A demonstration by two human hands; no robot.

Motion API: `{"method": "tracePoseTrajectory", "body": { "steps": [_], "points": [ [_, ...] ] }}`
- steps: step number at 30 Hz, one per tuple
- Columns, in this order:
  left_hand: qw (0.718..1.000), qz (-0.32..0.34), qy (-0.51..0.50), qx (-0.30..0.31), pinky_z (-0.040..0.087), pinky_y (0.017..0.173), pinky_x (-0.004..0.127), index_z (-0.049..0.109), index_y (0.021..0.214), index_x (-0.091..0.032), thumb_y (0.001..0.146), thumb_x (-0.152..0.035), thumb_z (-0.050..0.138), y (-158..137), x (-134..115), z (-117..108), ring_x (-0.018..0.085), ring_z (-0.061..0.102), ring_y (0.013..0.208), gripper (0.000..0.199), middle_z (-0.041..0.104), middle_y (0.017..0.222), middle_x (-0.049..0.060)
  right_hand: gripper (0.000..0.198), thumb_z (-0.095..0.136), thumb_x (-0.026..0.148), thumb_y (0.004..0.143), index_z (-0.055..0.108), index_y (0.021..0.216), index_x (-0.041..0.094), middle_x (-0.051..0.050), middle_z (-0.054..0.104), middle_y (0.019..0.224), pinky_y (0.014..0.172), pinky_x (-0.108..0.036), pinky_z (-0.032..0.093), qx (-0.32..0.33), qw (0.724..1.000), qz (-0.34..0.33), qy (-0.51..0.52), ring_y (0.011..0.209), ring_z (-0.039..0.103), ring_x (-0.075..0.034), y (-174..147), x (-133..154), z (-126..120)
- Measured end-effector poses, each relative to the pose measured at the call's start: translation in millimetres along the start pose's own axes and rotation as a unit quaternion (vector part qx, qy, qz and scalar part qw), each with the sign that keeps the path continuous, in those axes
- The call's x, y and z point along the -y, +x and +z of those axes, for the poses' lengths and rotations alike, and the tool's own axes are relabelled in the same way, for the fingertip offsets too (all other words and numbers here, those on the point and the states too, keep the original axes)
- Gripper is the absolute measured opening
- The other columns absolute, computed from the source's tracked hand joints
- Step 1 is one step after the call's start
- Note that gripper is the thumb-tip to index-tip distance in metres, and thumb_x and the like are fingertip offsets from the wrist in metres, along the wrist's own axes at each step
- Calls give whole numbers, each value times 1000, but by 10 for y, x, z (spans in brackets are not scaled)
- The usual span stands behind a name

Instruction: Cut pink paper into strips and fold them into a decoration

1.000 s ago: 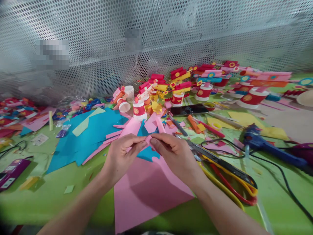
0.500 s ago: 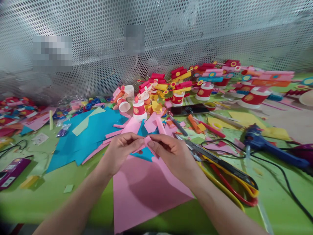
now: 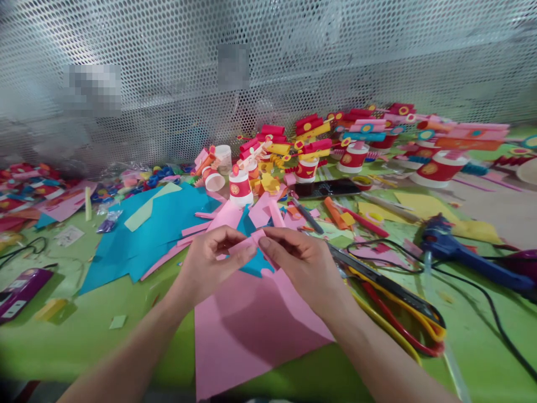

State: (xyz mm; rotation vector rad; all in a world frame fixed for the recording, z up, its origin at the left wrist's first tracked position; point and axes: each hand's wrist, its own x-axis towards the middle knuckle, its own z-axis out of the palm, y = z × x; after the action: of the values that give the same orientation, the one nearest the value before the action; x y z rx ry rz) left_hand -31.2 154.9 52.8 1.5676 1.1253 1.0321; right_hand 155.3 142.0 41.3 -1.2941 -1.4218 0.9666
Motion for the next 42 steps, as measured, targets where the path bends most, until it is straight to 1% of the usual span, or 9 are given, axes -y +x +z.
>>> {"method": "tracePoseTrajectory", "body": {
  "steps": [6,9,11,14,19,27,33,38,42],
  "points": [
    [999,39,-2,-12,48,65,22,69,82,-17,90,-37,70,13,47,37,12,60,70,22,69,77,2,33,74,50,86,80,106,25,1,63,69,57,-26,43,12,1000,-3,0,63,52,-13,-8,-32,28],
    [995,78,41,-38,50,68,23,69,80,-18,92,-36,69,9,62,48,13,61,74,21,70,82,3,33,74,50,86,80,106,24,1,63,69,57,-26,44,9,1000,-8,6,62,53,-14,-15,-39,30],
    [993,91,48,-56,52,69,24,71,90,-20,90,-36,72,5,76,53,14,65,80,17,73,93,4,33,74,50,86,81,104,24,1,63,67,56,-26,44,9,1000,-8,-1,62,53,-14,-20,-27,29],
    [995,83,23,-49,56,72,25,74,107,-22,90,-37,73,1,92,55,15,69,84,22,76,103,5,33,73,51,86,81,104,25,0,65,68,56,-26,45,14,1000,-5,-5,61,54,-15,-28,2,28],
    [994,104,-6,-44,57,74,28,80,92,-21,90,-34,73,1,83,54,17,71,81,15,78,91,5,35,72,51,87,81,108,25,-2,67,71,58,-27,46,27,1000,-10,-10,63,54,-15,-32,10,25],
    [997,21,-73,-27,53,69,27,80,91,-16,85,-33,77,13,62,29,16,67,75,18,78,86,7,31,75,49,85,82,103,25,0,65,68,57,-25,44,42,999,-4,6,62,53,-14,-23,43,52],
    [984,-67,-164,-17,52,69,26,80,86,-16,77,-29,80,40,61,26,15,67,74,16,77,80,6,28,76,51,83,82,94,26,0,66,68,55,-26,45,37,999,2,19,61,53,-15,-31,44,85],
    [986,-71,-152,-21,50,65,24,77,84,-16,77,-27,79,39,69,45,12,64,70,13,73,78,4,30,75,50,84,83,99,25,-1,64,66,54,-26,42,40,999,0,24,59,50,-14,-36,23,85],
    [989,-69,-131,-13,48,60,21,73,83,-16,77,-33,81,49,85,40,11,61,68,19,71,76,2,30,72,49,87,82,101,24,-1,66,69,54,-26,43,50,999,-12,1,60,52,-14,-48,36,81]
  ]
}}
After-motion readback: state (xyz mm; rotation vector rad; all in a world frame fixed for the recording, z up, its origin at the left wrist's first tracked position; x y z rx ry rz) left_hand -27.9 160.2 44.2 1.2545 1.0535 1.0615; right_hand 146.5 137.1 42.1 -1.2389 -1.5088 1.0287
